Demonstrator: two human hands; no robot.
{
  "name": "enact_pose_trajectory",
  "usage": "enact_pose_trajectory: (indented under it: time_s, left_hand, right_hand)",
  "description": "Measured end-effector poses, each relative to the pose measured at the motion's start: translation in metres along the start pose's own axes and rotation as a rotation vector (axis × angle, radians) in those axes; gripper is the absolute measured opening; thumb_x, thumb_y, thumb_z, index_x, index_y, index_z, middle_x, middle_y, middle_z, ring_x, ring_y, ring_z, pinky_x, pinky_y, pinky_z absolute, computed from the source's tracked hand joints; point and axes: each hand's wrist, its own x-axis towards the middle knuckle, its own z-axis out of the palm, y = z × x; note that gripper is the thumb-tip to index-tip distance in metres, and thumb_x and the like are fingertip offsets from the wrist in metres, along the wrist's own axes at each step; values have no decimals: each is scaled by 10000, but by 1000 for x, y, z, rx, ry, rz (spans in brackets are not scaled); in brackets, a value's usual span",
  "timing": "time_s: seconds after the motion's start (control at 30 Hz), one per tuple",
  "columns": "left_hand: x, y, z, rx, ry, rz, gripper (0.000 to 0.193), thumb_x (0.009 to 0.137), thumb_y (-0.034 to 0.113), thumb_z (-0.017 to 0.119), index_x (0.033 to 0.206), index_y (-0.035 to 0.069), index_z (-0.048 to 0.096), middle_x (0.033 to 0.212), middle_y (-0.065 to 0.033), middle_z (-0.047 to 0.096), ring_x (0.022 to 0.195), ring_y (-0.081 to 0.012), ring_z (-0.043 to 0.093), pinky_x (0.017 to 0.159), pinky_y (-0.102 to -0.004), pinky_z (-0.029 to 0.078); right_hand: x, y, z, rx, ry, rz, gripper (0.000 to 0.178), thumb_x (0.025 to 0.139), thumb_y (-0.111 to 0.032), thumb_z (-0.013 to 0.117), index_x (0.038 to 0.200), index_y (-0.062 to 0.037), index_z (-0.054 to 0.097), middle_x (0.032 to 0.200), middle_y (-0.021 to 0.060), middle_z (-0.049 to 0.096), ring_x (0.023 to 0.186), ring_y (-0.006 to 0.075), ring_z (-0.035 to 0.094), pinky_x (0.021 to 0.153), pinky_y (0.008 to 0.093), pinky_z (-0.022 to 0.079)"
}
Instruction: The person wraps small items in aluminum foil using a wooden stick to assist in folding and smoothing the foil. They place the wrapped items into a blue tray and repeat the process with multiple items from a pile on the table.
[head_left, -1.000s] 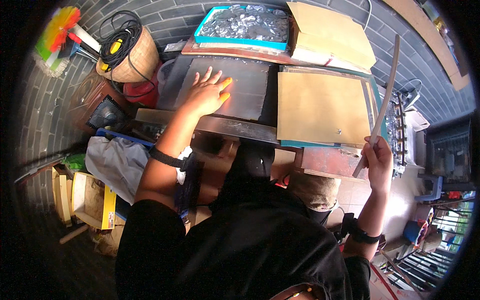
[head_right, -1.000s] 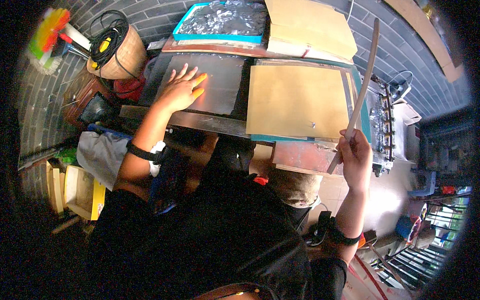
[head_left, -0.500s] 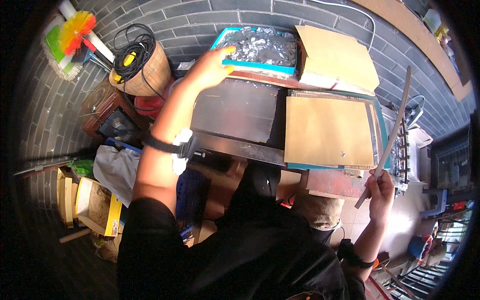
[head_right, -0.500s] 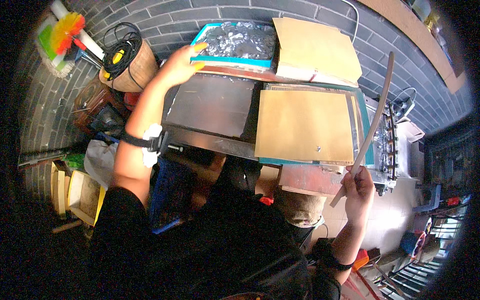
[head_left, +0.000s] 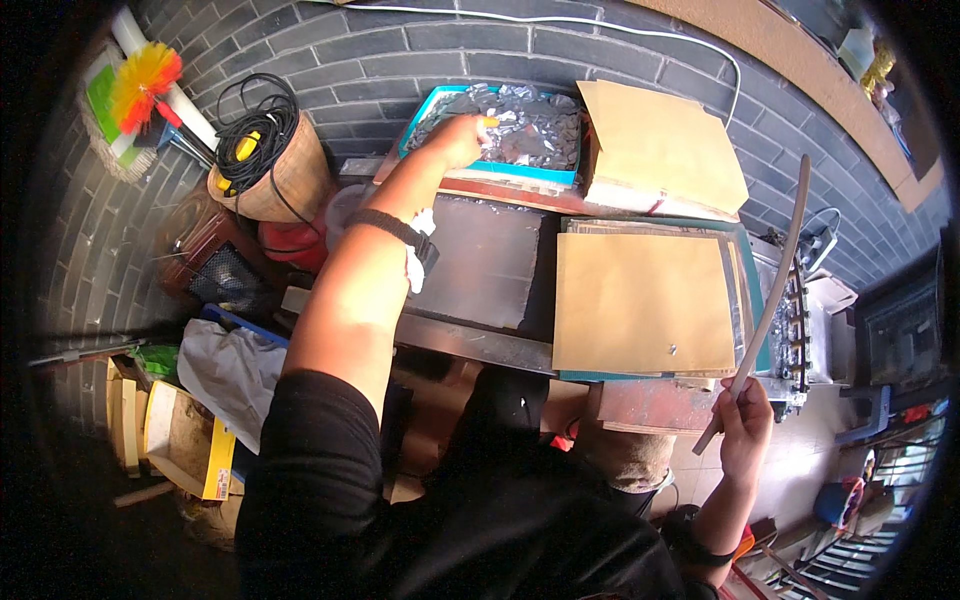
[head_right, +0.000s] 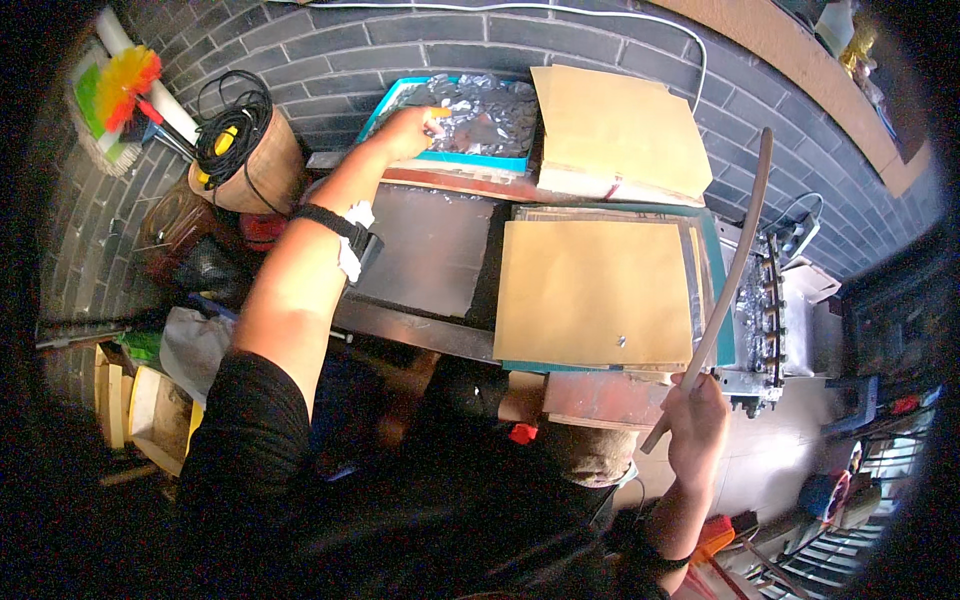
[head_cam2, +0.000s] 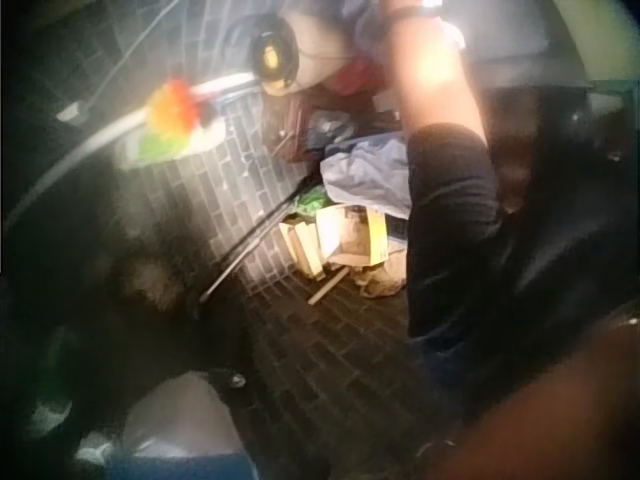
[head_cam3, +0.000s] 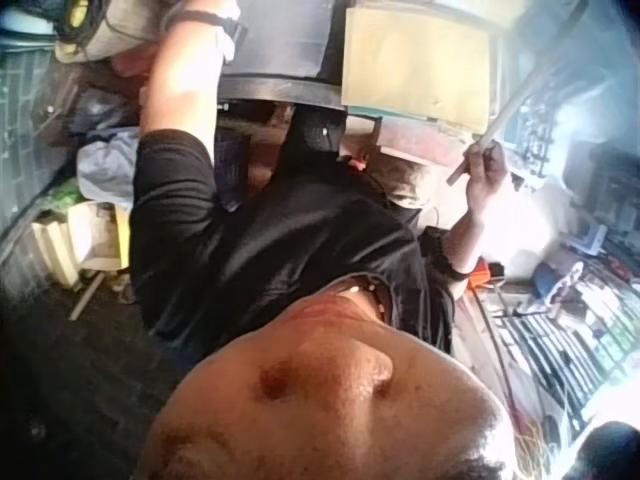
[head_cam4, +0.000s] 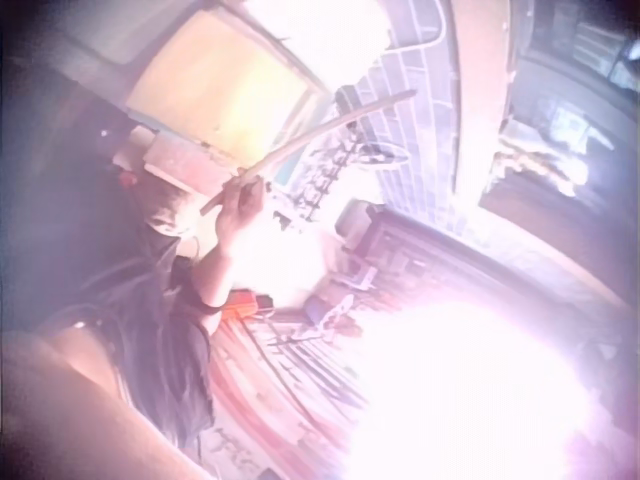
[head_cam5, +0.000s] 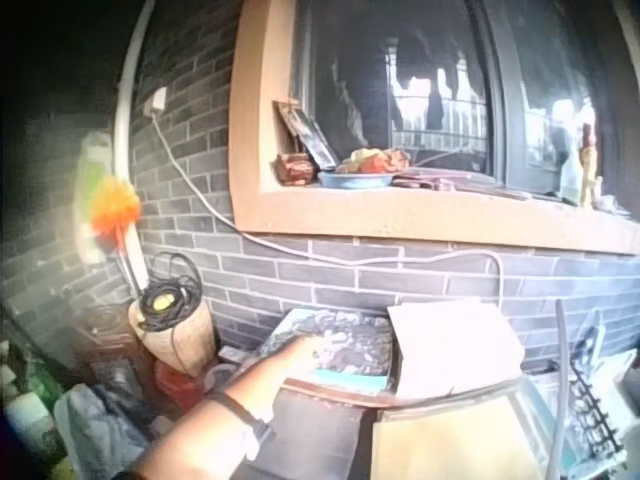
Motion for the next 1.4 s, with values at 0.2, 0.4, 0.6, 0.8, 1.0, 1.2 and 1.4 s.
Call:
enact_pose_trajectory:
  time_s: [0.2, 0.4, 0.6, 0.8, 1.0, 1.2, 1.4]
  left_hand:
    - [7, 5, 4, 52, -81, -4, 569, 704, -81, 583, 1244, 97, 569, 879, -83, 675, 801, -183, 629, 730, -293, 486]
    - [2, 24, -13, -150, -26, -67, 531, 741, -19, 621, 1260, 65, 543, 876, -69, 676, 778, -158, 620, 713, -287, 481]
    - [0, 1, -24, -376, 64, -166, 518, 777, 44, 644, 1278, 20, 514, 953, -93, 672, 828, -148, 619, 744, -268, 468]
    - [-32, 52, -36, -557, 43, -222, 529, 768, 38, 663, 1273, 3, 511, 946, -88, 656, 867, -150, 615, 788, -267, 464]
    - [-103, 131, -23, -880, 44, -58, 539, 796, -18, 643, 1307, 34, 480, 915, -48, 634, 844, -118, 587, 764, -231, 459]
    - [-175, 215, 20, -1156, -111, 104, 568, 791, -41, 650, 1319, 50, 464, 889, -14, 600, 788, -65, 546, 728, -199, 443]
    - [-212, 244, 49, -1288, -174, 63, 560, 801, -78, 622, 1320, 65, 468, 896, -12, 582, 787, -60, 541, 742, -191, 446]
  right_hand:
    - [0, 3, 1, -19, 15, -6, 83, 907, -27, 502, 974, -13, 547, 656, -17, 497, 517, 37, 419, 468, 184, 332]
    - [-1, -1, 1, 11, -1, 14, 80, 903, -24, 505, 972, -13, 545, 663, -13, 502, 525, 39, 429, 473, 183, 332]
    - [-1, -2, 5, 50, -9, 0, 75, 902, -23, 507, 964, -10, 547, 664, -13, 503, 537, 40, 435, 479, 182, 333]
    - [-8, 1, 2, 2, 13, -40, 75, 906, -23, 499, 964, -9, 544, 667, -5, 511, 540, 49, 445, 484, 184, 345]
    - [-5, -22, 29, 207, 3, 50, 111, 934, -35, 454, 1007, -7, 532, 684, 32, 542, 550, 102, 543, 456, 196, 385]
    - [11, -24, 72, 323, -116, -15, 168, 908, -18, 532, 1067, -41, 582, 687, -66, 444, 574, 33, 375, 508, 185, 303]
    - [6, -15, 100, 422, -141, -25, 183, 885, -42, 590, 1068, -37, 587, 629, -100, 363, 537, 16, 320, 484, 180, 246]
